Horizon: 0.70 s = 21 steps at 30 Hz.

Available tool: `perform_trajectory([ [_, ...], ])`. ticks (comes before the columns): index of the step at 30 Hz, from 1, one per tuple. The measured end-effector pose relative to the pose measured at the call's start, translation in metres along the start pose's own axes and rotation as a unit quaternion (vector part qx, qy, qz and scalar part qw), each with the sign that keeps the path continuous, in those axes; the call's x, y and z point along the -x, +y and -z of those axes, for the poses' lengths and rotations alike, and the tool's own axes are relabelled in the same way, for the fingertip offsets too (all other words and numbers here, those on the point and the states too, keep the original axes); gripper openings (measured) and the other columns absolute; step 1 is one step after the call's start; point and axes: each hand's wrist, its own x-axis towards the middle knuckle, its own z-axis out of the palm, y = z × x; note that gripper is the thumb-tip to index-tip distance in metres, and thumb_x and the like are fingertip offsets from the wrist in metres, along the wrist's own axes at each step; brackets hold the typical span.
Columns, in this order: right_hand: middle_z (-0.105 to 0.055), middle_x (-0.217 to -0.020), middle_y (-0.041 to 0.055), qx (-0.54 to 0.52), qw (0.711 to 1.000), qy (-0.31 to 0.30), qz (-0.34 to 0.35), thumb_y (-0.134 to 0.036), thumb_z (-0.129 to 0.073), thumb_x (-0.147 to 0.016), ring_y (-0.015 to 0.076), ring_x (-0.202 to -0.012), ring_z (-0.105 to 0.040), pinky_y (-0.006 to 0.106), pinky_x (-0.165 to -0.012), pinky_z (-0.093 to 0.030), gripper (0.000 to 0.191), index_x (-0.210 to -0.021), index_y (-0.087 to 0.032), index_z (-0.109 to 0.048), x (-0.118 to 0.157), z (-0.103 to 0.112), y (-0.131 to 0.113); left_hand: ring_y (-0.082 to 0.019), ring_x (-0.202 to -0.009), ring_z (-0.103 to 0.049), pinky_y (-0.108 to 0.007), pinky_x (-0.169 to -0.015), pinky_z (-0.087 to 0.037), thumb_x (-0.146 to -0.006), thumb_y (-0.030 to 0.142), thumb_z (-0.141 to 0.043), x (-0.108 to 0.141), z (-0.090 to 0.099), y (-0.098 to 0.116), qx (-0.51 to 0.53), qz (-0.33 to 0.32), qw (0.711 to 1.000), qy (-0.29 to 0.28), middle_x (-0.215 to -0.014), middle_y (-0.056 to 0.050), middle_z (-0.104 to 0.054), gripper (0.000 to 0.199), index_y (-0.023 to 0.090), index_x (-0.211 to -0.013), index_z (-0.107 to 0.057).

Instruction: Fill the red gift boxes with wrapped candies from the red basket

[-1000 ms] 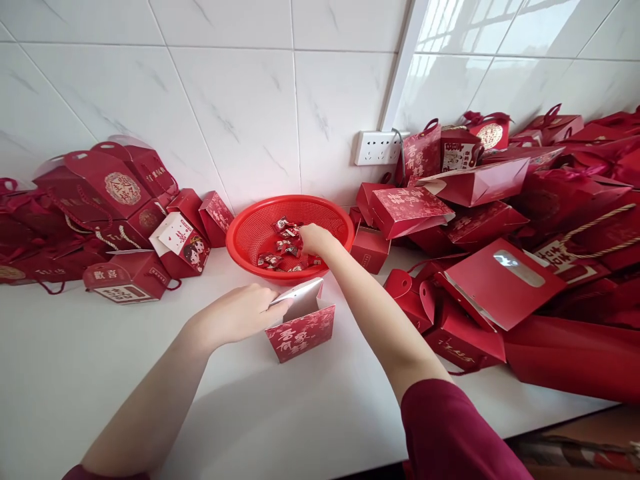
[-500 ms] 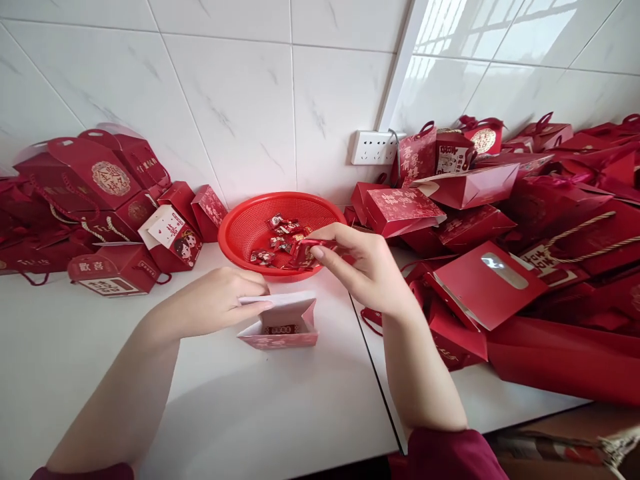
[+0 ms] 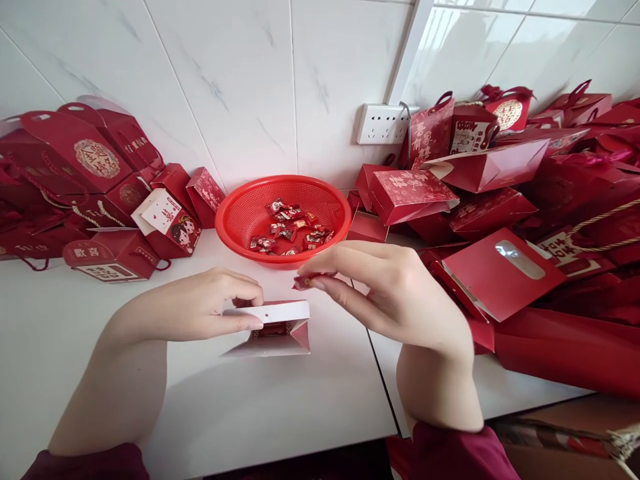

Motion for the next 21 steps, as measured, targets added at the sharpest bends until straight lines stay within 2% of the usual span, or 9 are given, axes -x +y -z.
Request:
perform_trajectory([
  [4,-0.068,-0.1,0.0053,0.001,1.0,0.01,0.011,-0.017,-0.062,-0.094,0.0189,-0.093,-0.067,0.031,-0.077,-0.055,0.017,-0.104,-0.026,-0.072,-0.003,-0.003,0.0,-0.011,-0.052,-0.045,-0.026,-0.048,-0.026,-0.088,0.039,-0.055,-0.005,0.001,-0.006,0.023,0.033,0.999,0.012,-0.062,0.002,-0.057,0.028,0.019,-0.07,-0.061],
  [7,-0.059,-0.089,0.0041,0.021,0.999,0.049,0.001,-0.023,-0.065,-0.093,0.0172,-0.081,-0.063,0.029,-0.065,-0.053,0.015,-0.101,-0.03,-0.076,-0.003,-0.005,0.001,-0.01,-0.052,-0.045,-0.025,-0.047,-0.028,-0.085,0.038,-0.057,-0.007,0.002,-0.01,0.047,0.041,0.998,0.003,-0.062,0.002,-0.058,0.025,0.019,-0.069,-0.061],
  [10,-0.058,-0.082,0.003,0.001,0.999,0.041,0.002,-0.027,-0.064,-0.094,0.0165,-0.072,-0.062,0.028,-0.058,-0.051,0.019,-0.105,-0.035,-0.077,-0.001,-0.003,0.002,-0.01,-0.052,-0.046,-0.024,-0.047,-0.03,-0.082,0.039,-0.06,-0.009,0.003,-0.01,0.072,0.039,0.997,-0.013,-0.061,0.002,-0.058,0.025,0.018,-0.068,-0.062],
  [13,-0.062,-0.084,0.0036,-0.042,0.998,0.006,0.036,-0.027,-0.059,-0.097,0.0167,-0.073,-0.064,0.028,-0.06,-0.052,0.021,-0.107,-0.035,-0.076,0.001,-0.003,-0.002,-0.011,-0.052,-0.049,-0.025,-0.049,-0.032,-0.081,0.039,-0.06,-0.009,0.002,-0.008,0.089,0.037,0.995,-0.032,-0.061,0.001,-0.06,0.024,0.018,-0.069,-0.064],
  [15,-0.066,-0.089,0.0038,-0.049,0.997,-0.024,0.06,-0.024,-0.057,-0.099,0.0161,-0.078,-0.067,0.028,-0.066,-0.053,0.021,-0.107,-0.03,-0.074,-0.001,-0.007,-0.007,-0.01,-0.05,-0.047,-0.025,-0.048,-0.03,-0.082,0.038,-0.059,-0.008,0.001,-0.007,0.072,0.032,0.997,-0.022,-0.059,0.002,-0.058,0.024,0.018,-0.068,-0.063],
  [18,-0.07,-0.093,0.0046,-0.012,0.99,-0.107,0.093,-0.017,-0.052,-0.101,0.0156,-0.083,-0.067,0.028,-0.072,-0.052,0.02,-0.106,-0.022,-0.07,-0.003,-0.021,-0.014,-0.01,-0.049,-0.041,-0.027,-0.048,-0.026,-0.085,0.039,-0.057,-0.007,0.0,-0.009,-0.001,0.01,0.999,0.043,-0.055,0.002,-0.053,0.031,0.018,-0.063,-0.058],
  [21,-0.068,-0.08,0.0039,0.057,0.972,-0.211,0.088,-0.014,-0.049,-0.101,0.0158,-0.073,-0.063,0.028,-0.063,-0.046,0.02,-0.095,-0.018,-0.067,-0.003,-0.035,-0.018,-0.01,-0.05,-0.041,-0.027,-0.051,-0.027,-0.091,0.046,-0.052,-0.006,0.001,-0.011,-0.049,-0.001,0.993,0.104,-0.054,0.001,-0.051,0.043,0.018,-0.058,-0.052],
])
